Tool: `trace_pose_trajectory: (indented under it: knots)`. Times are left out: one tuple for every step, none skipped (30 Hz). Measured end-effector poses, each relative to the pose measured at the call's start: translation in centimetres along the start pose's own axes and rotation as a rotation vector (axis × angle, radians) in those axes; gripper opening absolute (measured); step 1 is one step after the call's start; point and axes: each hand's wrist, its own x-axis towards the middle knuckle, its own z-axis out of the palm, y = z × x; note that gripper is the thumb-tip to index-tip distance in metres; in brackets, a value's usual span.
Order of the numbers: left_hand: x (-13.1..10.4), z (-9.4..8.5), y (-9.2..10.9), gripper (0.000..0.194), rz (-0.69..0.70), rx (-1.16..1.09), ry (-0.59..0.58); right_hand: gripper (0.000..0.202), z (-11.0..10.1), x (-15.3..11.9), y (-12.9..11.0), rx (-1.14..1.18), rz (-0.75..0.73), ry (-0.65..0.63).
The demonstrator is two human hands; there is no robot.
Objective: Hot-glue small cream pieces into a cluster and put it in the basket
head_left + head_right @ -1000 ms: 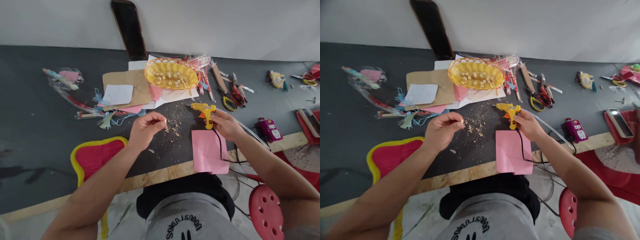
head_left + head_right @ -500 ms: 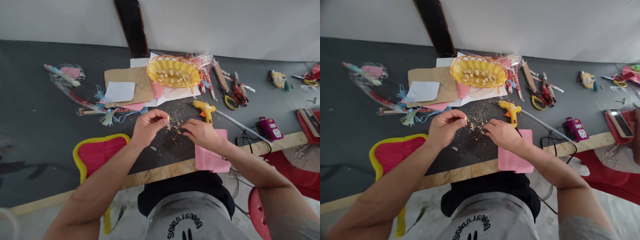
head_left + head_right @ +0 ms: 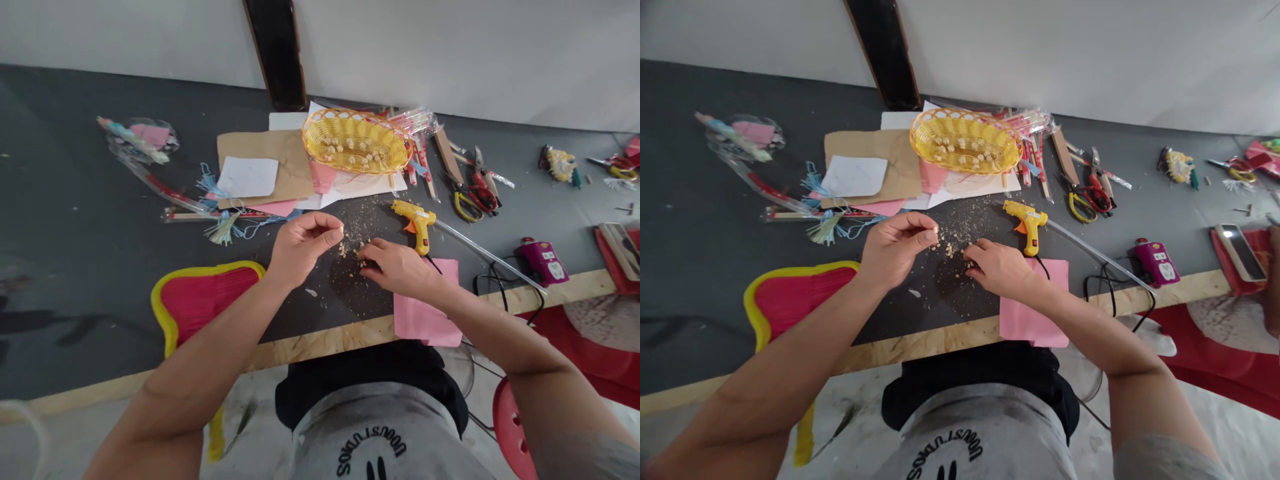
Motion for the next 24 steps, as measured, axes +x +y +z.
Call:
trace_pose_trajectory:
  knots:
    - [0.0, 0.0, 0.0, 0.020, 0.002, 0.001, 0.002, 0.026, 0.0, -0.1, 0.1, 0.019, 0.009, 0.004]
    - [0.1, 0.0, -0.1, 0.020, 0.004, 0.003, 0.003, 0.027, -0.1, -0.2, 0.2, 0.031, 0.016, 0.005]
    - [0.1, 0.0, -0.1, 0.020, 0.005, 0.006, 0.006, 0.027, -0.1, -0.3, 0.3, 0.034, 0.019, 0.004]
    - [0.1, 0.0, -0.1, 0.020, 0.005, 0.009, 0.009, 0.027, -0.1, -0.4, 0.4, 0.029, 0.015, 0.000]
    - [0.1, 0.0, -0.1, 0.020, 0.006, 0.013, 0.011, 0.026, -0.2, -0.4, 0.4, 0.020, 0.009, -0.005]
    - [0.2, 0.0, -0.2, 0.020, 0.008, 0.016, 0.011, 0.025, -0.2, -0.5, 0.4, 0.011, 0.004, -0.007]
    - [0.2, 0.0, -0.2, 0.020, 0.011, 0.020, 0.010, 0.024, -0.1, -0.4, 0.3, 0.004, 0.000, -0.009]
    - [0.2, 0.0, -0.2, 0.019, 0.015, 0.025, 0.008, 0.023, -0.1, -0.4, 0.2, 0.000, -0.004, -0.009]
    - [0.2, 0.0, -0.2, 0.019, 0.018, 0.031, 0.004, 0.023, 0.0, -0.4, 0.1, -0.002, -0.008, -0.006]
    - [0.1, 0.0, -0.2, 0.019, 0.021, 0.038, 0.001, 0.023, 0.1, -0.3, 0.0, -0.003, -0.012, -0.002]
    - [0.1, 0.0, -0.2, 0.019, 0.022, 0.045, -0.002, 0.023, 0.2, -0.3, -0.1, -0.004, -0.016, 0.005]
    - [0.1, 0.0, -0.2, 0.018, 0.021, 0.051, -0.005, 0.022, 0.3, -0.2, -0.2, -0.008, -0.020, 0.013]
    - [0.0, 0.0, -0.1, 0.018, 0.021, 0.055, -0.008, 0.021, 0.4, -0.2, -0.2, -0.016, -0.022, 0.023]
    - [0.0, 0.0, -0.1, 0.018, 0.020, 0.057, -0.009, 0.019, 0.5, -0.1, -0.3, -0.025, -0.023, 0.034]
    - [0.0, 0.1, -0.1, 0.018, 0.019, 0.058, -0.010, 0.018, 0.6, 0.0, -0.4, -0.034, -0.022, 0.045]
    - [0.0, 0.1, 0.0, 0.018, 0.018, 0.060, -0.010, 0.017, 0.7, 0.1, -0.4, -0.042, -0.024, 0.056]
    - [0.0, 0.2, 0.1, 0.017, 0.016, 0.062, -0.011, 0.017, 0.9, 0.1, -0.4, -0.047, -0.028, 0.064]
    - [-0.1, 0.2, 0.2, 0.017, 0.014, 0.064, -0.012, 0.016, 1.0, 0.2, -0.4, -0.049, -0.035, 0.068]
    - [-0.1, 0.2, 0.3, 0.018, 0.013, 0.067, -0.016, 0.017, 1.1, 0.3, -0.4, -0.049, -0.044, 0.070]
    - [-0.1, 0.3, 0.4, 0.018, 0.014, 0.071, -0.022, 0.017, 1.2, 0.3, -0.3, -0.048, -0.053, 0.074]
    - [-0.1, 0.3, 0.5, 0.019, 0.017, 0.077, -0.030, 0.017, 1.2, 0.2, -0.2, -0.041, -0.063, 0.088]
    - [-0.2, 0.3, 0.6, 0.019, 0.020, 0.087, -0.040, 0.017, 1.2, 0.2, -0.1, -0.021, -0.079, 0.118]
    - [-0.3, 0.4, 0.8, 0.020, 0.022, 0.101, -0.053, 0.017, 1.1, 0.0, 0.0, 0.017, -0.104, 0.169]
    - [-0.4, 0.4, 0.9, 0.021, 0.024, 0.117, -0.067, 0.017, 1.0, -0.2, 0.1, 0.072, -0.140, 0.245]
